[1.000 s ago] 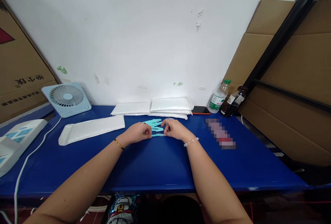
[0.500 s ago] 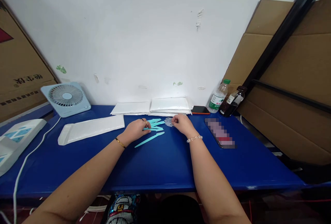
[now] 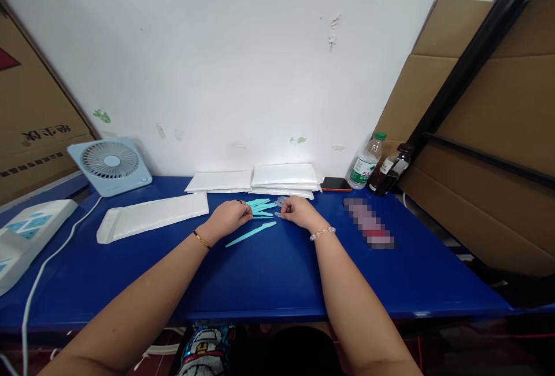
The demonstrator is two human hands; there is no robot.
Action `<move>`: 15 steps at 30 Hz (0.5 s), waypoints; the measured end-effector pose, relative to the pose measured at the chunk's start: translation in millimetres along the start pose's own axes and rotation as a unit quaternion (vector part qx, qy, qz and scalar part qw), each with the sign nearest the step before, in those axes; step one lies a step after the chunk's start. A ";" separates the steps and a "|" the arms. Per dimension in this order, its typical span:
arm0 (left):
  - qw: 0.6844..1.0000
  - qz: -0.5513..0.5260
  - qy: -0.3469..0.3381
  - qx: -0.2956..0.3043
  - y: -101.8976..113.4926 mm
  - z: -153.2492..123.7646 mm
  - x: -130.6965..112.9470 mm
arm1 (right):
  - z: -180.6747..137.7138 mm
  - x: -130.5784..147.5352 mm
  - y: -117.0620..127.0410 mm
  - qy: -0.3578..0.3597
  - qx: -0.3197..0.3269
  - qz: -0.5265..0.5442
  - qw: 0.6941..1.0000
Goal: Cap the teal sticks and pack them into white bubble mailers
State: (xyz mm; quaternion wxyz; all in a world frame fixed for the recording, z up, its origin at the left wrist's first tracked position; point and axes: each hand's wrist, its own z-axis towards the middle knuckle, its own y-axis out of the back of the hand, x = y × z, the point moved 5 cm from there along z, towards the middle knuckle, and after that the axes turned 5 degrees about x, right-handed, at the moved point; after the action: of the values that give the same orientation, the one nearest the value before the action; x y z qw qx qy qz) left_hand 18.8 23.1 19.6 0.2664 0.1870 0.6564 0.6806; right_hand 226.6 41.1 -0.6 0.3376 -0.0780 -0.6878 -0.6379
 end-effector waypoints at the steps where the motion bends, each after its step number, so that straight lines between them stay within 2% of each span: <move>1: 1.000 0.000 -0.002 -0.002 -1.1 0.6 0.7 | -0.4 3.9 1.7 0.013 -0.011 -0.019 1.000; 7: 1.000 -0.011 0.001 -0.004 -4.9 2.6 3.4 | -1.6 19.9 3.6 0.061 -0.045 -0.104 0.992; 15: 0.996 -0.085 0.009 0.021 -7.6 2.0 -4.2 | -1.7 38.1 -10.8 0.117 -0.031 -0.087 0.989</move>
State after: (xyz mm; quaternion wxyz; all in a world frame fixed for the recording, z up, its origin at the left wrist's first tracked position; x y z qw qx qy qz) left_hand 24.2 22.1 12.7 0.3134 0.1304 0.6861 0.6434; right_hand 192.5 25.3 11.9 0.3562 0.0467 -0.6279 -0.6904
